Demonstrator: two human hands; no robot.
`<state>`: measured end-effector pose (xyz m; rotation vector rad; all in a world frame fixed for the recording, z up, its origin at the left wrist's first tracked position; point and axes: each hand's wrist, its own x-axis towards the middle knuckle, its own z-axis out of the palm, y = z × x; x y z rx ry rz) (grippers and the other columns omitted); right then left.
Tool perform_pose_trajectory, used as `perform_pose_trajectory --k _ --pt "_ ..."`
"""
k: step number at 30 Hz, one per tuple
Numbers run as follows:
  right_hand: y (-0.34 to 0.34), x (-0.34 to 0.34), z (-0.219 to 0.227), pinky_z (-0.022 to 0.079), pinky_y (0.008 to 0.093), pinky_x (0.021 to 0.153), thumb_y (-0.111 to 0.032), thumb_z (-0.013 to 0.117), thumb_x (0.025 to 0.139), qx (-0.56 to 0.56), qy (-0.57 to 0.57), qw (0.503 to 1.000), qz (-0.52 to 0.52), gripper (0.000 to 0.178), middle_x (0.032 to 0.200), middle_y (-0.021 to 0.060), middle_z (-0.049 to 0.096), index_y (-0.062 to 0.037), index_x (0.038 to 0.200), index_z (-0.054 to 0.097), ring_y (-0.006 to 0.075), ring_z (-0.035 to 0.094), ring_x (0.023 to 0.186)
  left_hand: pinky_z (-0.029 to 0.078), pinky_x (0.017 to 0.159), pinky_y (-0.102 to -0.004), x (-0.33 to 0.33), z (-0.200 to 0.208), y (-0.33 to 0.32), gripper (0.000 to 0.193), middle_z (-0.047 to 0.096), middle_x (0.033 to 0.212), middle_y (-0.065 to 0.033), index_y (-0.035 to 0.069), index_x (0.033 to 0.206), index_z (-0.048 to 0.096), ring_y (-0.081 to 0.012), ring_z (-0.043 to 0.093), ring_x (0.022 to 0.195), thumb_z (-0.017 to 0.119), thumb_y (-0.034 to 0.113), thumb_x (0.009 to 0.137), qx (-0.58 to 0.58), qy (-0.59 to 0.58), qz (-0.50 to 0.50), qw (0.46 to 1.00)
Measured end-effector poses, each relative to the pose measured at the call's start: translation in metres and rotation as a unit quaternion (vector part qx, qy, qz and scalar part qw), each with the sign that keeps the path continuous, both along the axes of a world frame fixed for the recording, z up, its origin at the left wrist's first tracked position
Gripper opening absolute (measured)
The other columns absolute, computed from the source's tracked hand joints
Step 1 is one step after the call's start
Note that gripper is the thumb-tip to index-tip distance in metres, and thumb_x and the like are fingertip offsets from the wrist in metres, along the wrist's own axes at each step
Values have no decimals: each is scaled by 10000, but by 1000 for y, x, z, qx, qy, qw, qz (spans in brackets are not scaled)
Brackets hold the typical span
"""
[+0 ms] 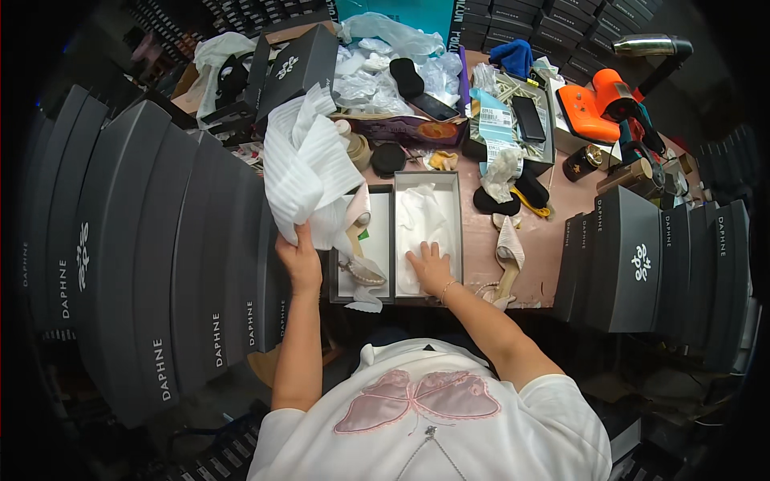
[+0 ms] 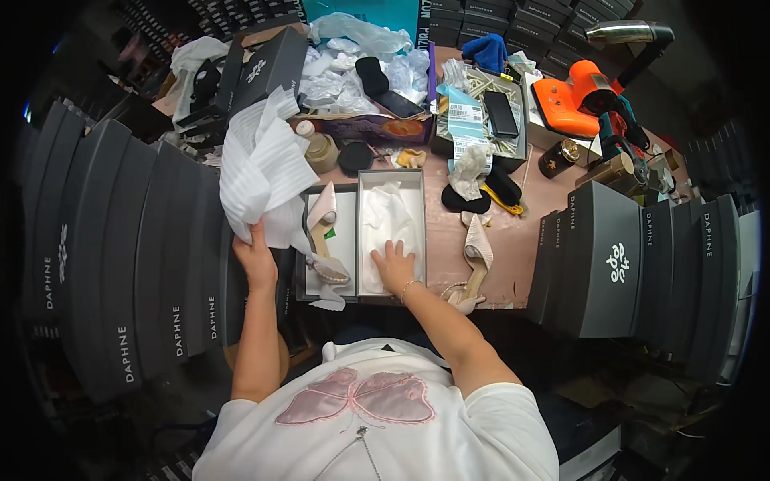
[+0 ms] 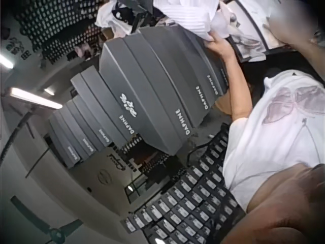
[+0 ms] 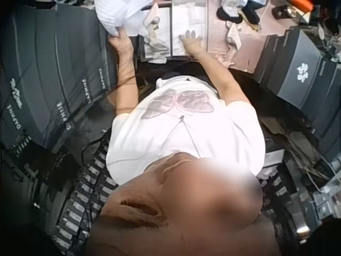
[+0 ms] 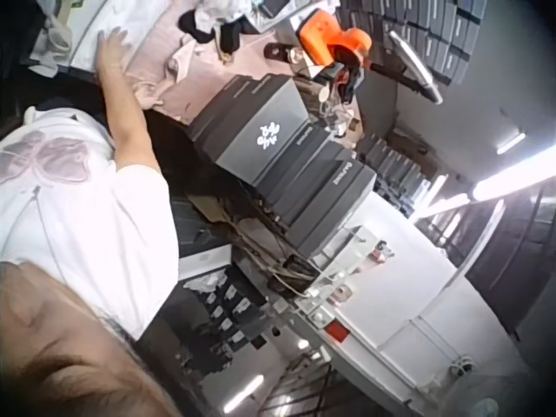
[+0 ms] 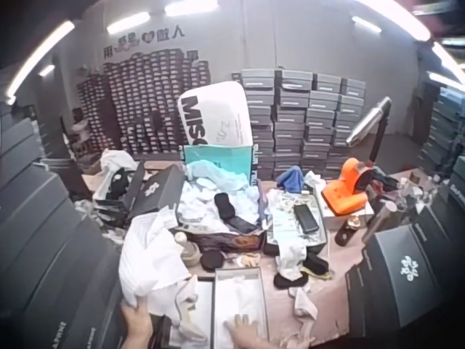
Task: Inspecting high-heeled shoes, cleaning their soles, wrapping them in tissue, and packing them into boxes at a workstation.
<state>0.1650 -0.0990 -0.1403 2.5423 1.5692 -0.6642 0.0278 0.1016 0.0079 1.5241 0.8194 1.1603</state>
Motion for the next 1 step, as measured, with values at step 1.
perform_pose_trajectory --k 1 --pt "1 -3 -13 393 625 915 -300 706 794 -6 2 1000 -1 663 1483 202 261 -195 1379 412 439 335 1290 358 971 -255 -7 -8 1 376 613 1197 -138 -37 1227 558 -157 529 1147 573 217 951 24 16 -6 1000"
